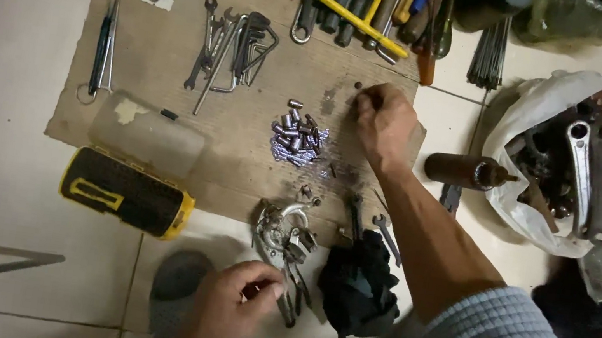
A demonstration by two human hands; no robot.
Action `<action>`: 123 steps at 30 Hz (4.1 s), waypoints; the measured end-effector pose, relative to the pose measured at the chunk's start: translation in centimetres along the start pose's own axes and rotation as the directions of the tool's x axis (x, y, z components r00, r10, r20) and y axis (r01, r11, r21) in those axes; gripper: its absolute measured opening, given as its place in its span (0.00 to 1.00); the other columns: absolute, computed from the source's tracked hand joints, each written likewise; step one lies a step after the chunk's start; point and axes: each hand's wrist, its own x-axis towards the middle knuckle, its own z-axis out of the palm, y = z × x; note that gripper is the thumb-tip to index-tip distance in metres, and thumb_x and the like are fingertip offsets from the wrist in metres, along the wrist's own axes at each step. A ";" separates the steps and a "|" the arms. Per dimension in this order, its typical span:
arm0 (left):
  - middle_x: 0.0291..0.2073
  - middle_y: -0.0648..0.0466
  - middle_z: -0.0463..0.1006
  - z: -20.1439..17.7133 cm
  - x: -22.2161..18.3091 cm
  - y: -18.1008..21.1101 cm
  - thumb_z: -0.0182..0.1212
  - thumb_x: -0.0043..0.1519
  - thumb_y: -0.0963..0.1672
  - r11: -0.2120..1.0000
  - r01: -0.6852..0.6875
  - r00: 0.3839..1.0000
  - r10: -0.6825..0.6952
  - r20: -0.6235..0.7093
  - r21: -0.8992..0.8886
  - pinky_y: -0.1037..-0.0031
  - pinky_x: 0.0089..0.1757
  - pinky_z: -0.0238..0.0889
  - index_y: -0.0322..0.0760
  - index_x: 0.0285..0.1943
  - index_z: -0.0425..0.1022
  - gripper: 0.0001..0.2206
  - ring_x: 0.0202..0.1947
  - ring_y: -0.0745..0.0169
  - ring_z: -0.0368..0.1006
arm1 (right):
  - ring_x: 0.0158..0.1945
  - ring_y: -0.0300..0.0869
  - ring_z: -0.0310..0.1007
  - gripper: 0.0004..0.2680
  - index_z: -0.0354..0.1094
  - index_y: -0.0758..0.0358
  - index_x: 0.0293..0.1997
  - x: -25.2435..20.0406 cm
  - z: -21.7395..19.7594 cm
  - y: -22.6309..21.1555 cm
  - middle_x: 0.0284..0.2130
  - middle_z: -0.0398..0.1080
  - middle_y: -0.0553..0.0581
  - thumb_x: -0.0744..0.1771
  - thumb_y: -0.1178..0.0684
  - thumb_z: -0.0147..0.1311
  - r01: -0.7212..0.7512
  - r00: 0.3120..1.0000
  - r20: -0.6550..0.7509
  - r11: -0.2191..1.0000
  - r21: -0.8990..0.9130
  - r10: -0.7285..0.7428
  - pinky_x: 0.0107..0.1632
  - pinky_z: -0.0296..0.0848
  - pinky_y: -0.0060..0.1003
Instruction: The person cleans a metallic mechanical part using a toothbrush and a dark cloth, then applies a dark liquid from a bottle to the part. The person repeatedly scrubs and wipes the part throughout the clip.
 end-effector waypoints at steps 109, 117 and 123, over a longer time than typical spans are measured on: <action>0.33 0.53 0.83 2.7 1.6 6.0 0.69 0.55 0.50 0.961 0.258 0.966 -0.257 0.024 -0.103 0.73 0.39 0.69 0.45 0.44 0.85 0.12 0.38 0.59 0.80 | 0.22 0.42 0.71 0.05 0.76 0.67 0.44 -18.4 -2.3 14.8 0.21 0.70 0.59 0.67 0.58 0.55 0.114 0.966 0.097 0.729 0.675 -0.241 0.28 0.69 0.34; 0.43 0.49 0.76 1.7 1.9 -0.3 0.70 0.54 0.40 0.682 -0.396 0.666 0.674 -0.319 0.615 0.69 0.41 0.73 0.37 0.31 0.80 0.03 0.42 0.52 0.77 | 0.30 0.54 0.78 0.05 0.78 0.62 0.43 -17.2 0.9 11.8 0.23 0.73 0.63 0.67 0.56 0.59 0.445 0.872 0.033 0.818 0.364 -0.489 0.35 0.74 0.46; 0.44 0.42 0.76 1.5 3.3 -0.8 0.69 0.55 0.41 0.697 -0.414 0.689 0.661 -0.299 0.586 0.57 0.39 0.70 0.32 0.33 0.80 0.05 0.40 0.39 0.75 | 0.32 0.54 0.78 0.05 0.77 0.59 0.44 -16.0 2.7 9.7 0.24 0.74 0.63 0.68 0.54 0.56 0.477 0.836 0.078 0.790 0.386 -0.543 0.37 0.74 0.48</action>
